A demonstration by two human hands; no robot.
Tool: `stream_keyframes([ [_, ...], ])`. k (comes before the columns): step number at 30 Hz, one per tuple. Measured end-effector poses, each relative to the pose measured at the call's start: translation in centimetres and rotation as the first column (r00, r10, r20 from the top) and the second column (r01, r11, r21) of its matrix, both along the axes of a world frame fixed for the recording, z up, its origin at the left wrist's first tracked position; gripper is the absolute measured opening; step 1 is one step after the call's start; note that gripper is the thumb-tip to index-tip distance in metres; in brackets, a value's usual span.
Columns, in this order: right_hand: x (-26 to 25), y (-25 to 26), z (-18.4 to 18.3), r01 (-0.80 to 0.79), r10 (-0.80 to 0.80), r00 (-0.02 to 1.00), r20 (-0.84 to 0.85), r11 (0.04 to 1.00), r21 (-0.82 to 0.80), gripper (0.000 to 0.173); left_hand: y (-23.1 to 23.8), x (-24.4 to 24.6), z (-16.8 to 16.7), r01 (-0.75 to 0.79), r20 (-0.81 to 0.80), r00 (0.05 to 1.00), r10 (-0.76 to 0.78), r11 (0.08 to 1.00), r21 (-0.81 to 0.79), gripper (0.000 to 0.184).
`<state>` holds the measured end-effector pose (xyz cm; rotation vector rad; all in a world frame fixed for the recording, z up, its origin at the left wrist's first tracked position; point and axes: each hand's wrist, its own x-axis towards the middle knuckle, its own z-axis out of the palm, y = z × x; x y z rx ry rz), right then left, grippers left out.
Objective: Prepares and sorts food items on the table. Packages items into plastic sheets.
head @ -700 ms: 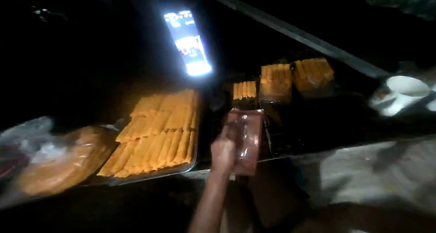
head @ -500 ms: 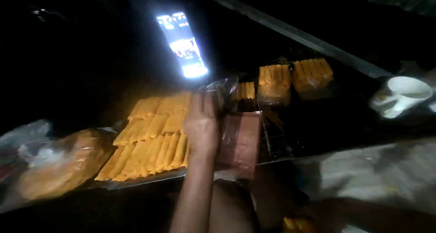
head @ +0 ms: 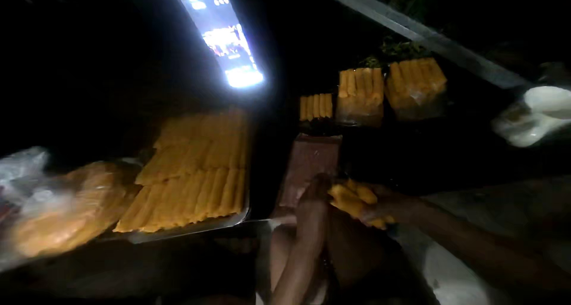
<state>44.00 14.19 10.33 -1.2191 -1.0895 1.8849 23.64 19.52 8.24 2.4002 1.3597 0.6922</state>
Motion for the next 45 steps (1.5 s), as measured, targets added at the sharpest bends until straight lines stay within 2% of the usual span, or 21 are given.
stream_keyframes([
  [2, -0.2, 0.3, 0.1, 0.073, -0.073, 0.997, 0.012, 0.997, 0.007, 0.068, 0.0, -0.2, 0.2, 0.008, 0.034, 0.999, -0.007, 0.999, -0.033, 0.033],
  [6, -0.8, 0.9, 1.0, 0.166, -0.173, 0.942, 0.286, 0.985, 0.050, 0.082, -0.4, 0.5, 0.9, 0.026, 0.098, 0.995, -0.016, 0.994, -0.102, 0.040],
  [12, -1.9, 1.5, 0.3, 0.169, -0.321, 0.760, 0.566, 0.937, 0.305, 0.077, -0.9, 2.8, 0.5, 0.016, 0.104, 0.994, -0.024, 0.997, 0.075, 0.045],
  [16, -2.2, 2.0, 0.5, -0.003, -0.270, 0.628, 0.730, 0.937, 0.349, 0.075, -1.0, 4.0, 1.5, 0.056, 0.028, 0.998, -0.055, 0.998, -0.030, 0.056],
  [18, -2.1, 2.3, 0.8, -0.040, -0.223, 0.609, 0.761, 0.950, 0.310, 0.070, -1.0, 4.4, 2.0, 0.073, -0.025, 0.997, -0.074, 0.996, -0.044, 0.054],
  [20, -1.6, 2.9, 0.9, -0.045, -0.206, 0.617, 0.760, 0.954, 0.296, 0.062, -0.9, 4.6, 1.9, 0.095, -0.048, 0.994, -0.094, 0.995, 0.014, 0.048],
  [22, -1.1, 3.5, 1.0, -0.030, -0.220, 0.603, 0.767, 0.954, 0.297, 0.052, -1.1, 4.8, 1.2, 0.112, -0.042, 0.993, -0.108, 0.984, 0.138, 0.040],
  [25, -0.7, 4.3, 1.6, -0.036, -0.166, 0.583, 0.796, 0.973, 0.230, 0.051, -1.5, 5.0, 0.6, 0.131, -0.047, 0.991, -0.124, 0.968, 0.215, 0.039],
  [27, -0.4, 4.6, 1.8, -0.055, -0.113, 0.628, 0.770, 0.980, 0.189, 0.056, -1.9, 5.0, 0.5, 0.136, 0.003, 0.990, -0.138, 0.976, 0.171, 0.040],
  [30, 0.5, 3.9, 2.3, 0.015, -0.117, 0.762, 0.637, 0.987, 0.163, 0.069, -1.6, 4.7, 1.2, 0.133, 0.130, 0.984, -0.125, 0.990, -0.050, 0.046],
  [32, 0.8, 2.6, 2.8, 0.145, -0.215, 0.844, 0.491, 0.973, 0.177, 0.068, -0.9, 4.3, 1.8, 0.126, 0.214, 0.973, -0.082, 0.972, -0.198, 0.048],
  [34, 0.6, 1.1, 2.3, 0.272, -0.346, 0.859, 0.379, 0.933, 0.236, 0.062, -0.6, 4.1, 2.5, 0.112, 0.259, 0.965, -0.043, 0.960, -0.258, 0.049],
  [36, -0.2, 0.0, 1.3, 0.418, -0.478, 0.832, 0.281, 0.874, 0.248, 0.051, -0.4, 4.1, 2.6, 0.132, 0.280, 0.958, -0.060, 0.960, -0.246, 0.049],
  [39, -1.0, -1.1, 0.4, 0.629, -0.639, 0.758, 0.128, 0.769, 0.117, 0.037, -0.7, 4.5, 2.1, 0.175, 0.250, 0.960, -0.123, 0.965, -0.198, 0.051],
  [42, -1.2, -2.1, 0.2, 0.665, -0.665, 0.746, 0.033, 0.747, 0.000, 0.040, -1.4, 4.7, 1.2, 0.223, 0.197, 0.960, -0.200, 0.969, -0.103, 0.053],
  [45, -1.8, -2.8, -0.5, 0.686, -0.685, 0.728, -0.041, 0.727, 0.024, 0.047, -1.7, 4.6, 0.3, 0.262, 0.130, 0.956, -0.262, 0.965, 0.023, 0.050],
])
